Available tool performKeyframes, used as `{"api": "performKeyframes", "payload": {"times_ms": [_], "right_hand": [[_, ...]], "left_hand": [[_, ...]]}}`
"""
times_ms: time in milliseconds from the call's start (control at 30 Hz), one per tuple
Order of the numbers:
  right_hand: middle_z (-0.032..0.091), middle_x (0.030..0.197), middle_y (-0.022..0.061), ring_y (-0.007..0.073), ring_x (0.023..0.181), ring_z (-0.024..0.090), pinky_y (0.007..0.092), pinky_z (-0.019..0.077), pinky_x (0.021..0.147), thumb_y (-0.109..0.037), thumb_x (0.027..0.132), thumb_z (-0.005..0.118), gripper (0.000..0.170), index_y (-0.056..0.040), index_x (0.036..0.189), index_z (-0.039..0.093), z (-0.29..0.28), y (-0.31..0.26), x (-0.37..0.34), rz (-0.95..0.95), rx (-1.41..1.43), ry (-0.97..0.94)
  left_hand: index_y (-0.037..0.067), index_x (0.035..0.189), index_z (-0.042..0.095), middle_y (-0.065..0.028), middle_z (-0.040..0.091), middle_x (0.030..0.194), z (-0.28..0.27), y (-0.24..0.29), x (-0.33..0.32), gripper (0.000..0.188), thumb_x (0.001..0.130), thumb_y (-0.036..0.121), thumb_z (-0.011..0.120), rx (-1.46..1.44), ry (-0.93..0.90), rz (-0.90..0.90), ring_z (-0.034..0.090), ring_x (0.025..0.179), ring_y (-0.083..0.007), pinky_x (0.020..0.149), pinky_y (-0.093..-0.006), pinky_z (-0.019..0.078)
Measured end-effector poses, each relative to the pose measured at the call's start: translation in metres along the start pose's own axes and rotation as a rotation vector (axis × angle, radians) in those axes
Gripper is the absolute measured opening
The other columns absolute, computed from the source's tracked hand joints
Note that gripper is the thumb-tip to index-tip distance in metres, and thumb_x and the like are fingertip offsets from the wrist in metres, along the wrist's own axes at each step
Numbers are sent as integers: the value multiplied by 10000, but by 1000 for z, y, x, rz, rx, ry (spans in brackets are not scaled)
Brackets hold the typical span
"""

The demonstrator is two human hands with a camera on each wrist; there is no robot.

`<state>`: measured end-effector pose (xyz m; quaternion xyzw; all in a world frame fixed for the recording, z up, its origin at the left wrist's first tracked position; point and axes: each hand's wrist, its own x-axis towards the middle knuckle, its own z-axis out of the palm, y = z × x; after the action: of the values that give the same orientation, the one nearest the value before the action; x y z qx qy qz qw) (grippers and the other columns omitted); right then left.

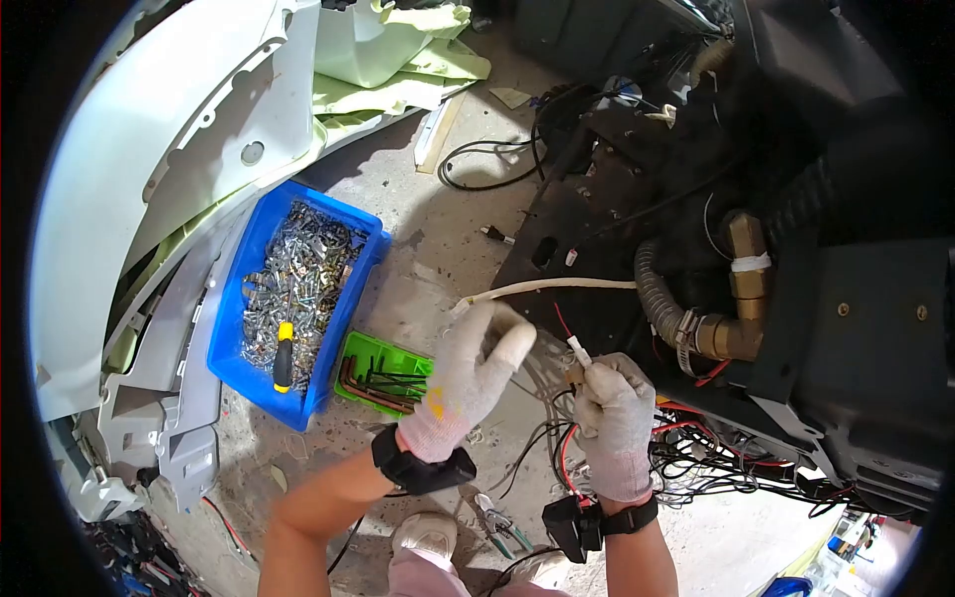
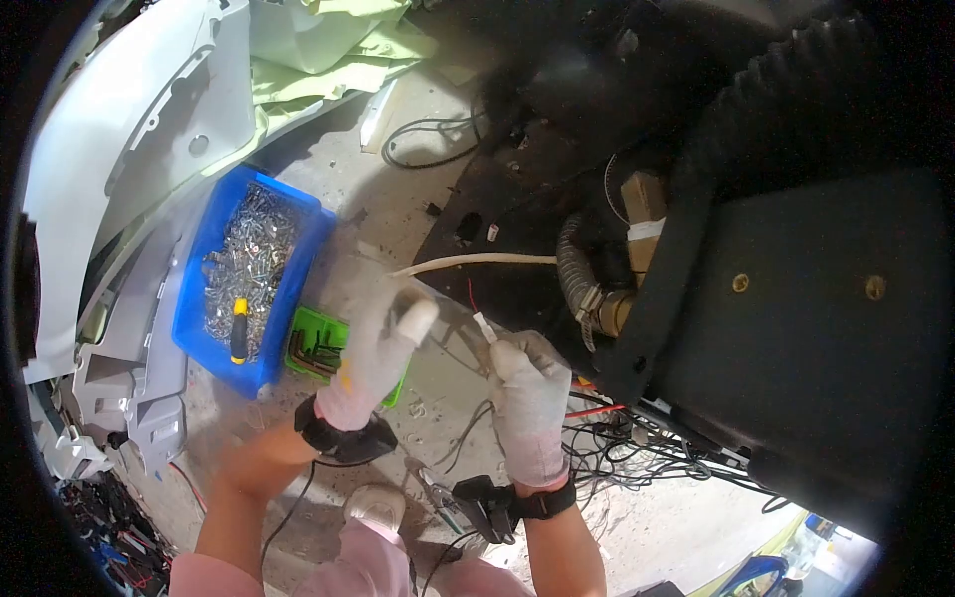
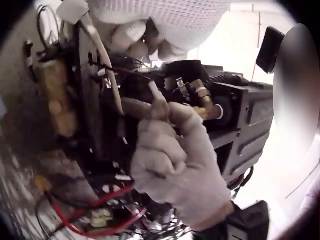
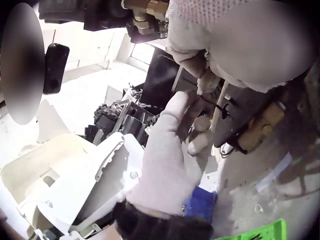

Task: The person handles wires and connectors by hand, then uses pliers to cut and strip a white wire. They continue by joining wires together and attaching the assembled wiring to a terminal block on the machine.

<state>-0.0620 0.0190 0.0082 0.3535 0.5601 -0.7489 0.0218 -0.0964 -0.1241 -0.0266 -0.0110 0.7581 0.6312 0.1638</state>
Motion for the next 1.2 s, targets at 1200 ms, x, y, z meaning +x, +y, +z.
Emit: {"api": "performKeyframes", "payload": {"times_ms": [1200], "right_hand": [[523,572,18,12,370,340,158,231,332,-94,735,543,192,56,845,588,-10,3,-6,-9,-234,-41]], "left_hand": [[-10,920,559,-42,568,765,71,12,-22,214,877,191,499,-1392,-14,-493,559,668,-110,622,-238,478]]}}
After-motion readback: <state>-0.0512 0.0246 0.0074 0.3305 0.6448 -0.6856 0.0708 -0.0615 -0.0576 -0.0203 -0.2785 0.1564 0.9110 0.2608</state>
